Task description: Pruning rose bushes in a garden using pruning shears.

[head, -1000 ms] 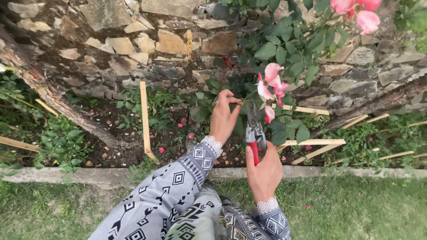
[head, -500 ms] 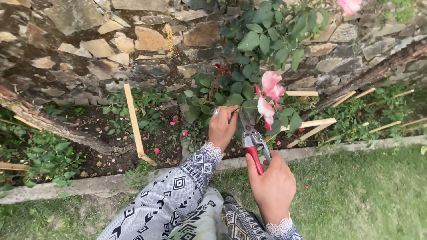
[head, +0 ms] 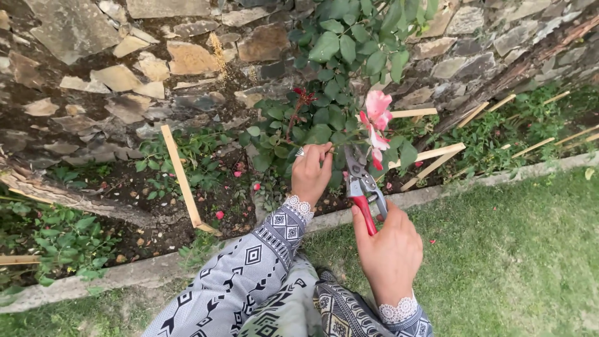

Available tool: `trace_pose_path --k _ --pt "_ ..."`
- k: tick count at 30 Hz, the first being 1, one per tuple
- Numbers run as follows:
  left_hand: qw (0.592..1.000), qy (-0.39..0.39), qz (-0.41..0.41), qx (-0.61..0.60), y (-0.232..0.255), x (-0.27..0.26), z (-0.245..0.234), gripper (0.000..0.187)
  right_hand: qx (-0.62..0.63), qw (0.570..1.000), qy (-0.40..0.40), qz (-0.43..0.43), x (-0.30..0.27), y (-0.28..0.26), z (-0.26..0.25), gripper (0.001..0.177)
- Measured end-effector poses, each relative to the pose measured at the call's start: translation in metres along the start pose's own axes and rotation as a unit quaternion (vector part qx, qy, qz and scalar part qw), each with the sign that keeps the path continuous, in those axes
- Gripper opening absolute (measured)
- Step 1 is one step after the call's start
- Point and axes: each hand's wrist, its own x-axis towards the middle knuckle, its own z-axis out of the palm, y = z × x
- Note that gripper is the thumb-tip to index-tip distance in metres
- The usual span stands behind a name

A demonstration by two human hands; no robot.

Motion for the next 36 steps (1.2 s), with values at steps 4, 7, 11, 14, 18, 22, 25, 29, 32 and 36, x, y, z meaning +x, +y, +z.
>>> trace_pose_path --k 4,7,11,14,18,22,25,29,32,36 --pt "1.0 -0.015 -0.009 -0.008 -0.003 -0.003 0.0 0.018 -0.007 1.0 0.002 -0.002 0.004 -0.006 0.001 0.061" --pt "1.0 -0.009 -0.002 0.001 -0.003 -0.002 -0.001 0.018 -0.018 1.0 0.016 -0.017 0.003 -0.006 0.003 0.06" --pt "1.0 -0.001 0.009 -0.005 -0.002 0.001 -0.004 0.019 -0.027 0.999 0.026 -0.034 0.004 -0.01 -0.001 0.061" --pt "1.0 -0.017 0.013 -0.01 0.0 -0.003 -0.003 0.022 -0.03 0.998 0.029 -0.039 0.006 -0.012 -0.001 0.061" --pt "0.999 -0.019 0.017 -0.028 0.004 -0.01 0.0 0.027 -0.019 0.999 0.018 -0.033 0.01 -0.012 -0.001 0.055" --pt "0.999 -0.021 0.023 -0.033 0.003 -0.009 -0.002 0.024 -0.006 0.999 0.0 -0.041 0.014 -0.002 0.006 0.052" --pt "0.999 -0.028 0.019 -0.042 0.002 -0.007 -0.005 0.019 -0.005 0.997 -0.002 -0.073 0.017 0.004 0.011 0.052" --pt "0.998 -0.033 -0.011 -0.045 -0.003 -0.005 -0.009 0.018 0.017 0.993 0.015 -0.113 0.023 0.014 0.025 0.051" --pt "0.998 -0.019 -0.021 -0.055 -0.006 0.0 -0.013 0.02 0.031 0.99 0.019 -0.137 0.031 0.023 0.039 0.049" --pt "0.997 -0.013 -0.052 -0.063 -0.01 0.008 -0.017 0.023 0.063 0.983 0.02 -0.169 0.044 0.025 0.047 0.045"
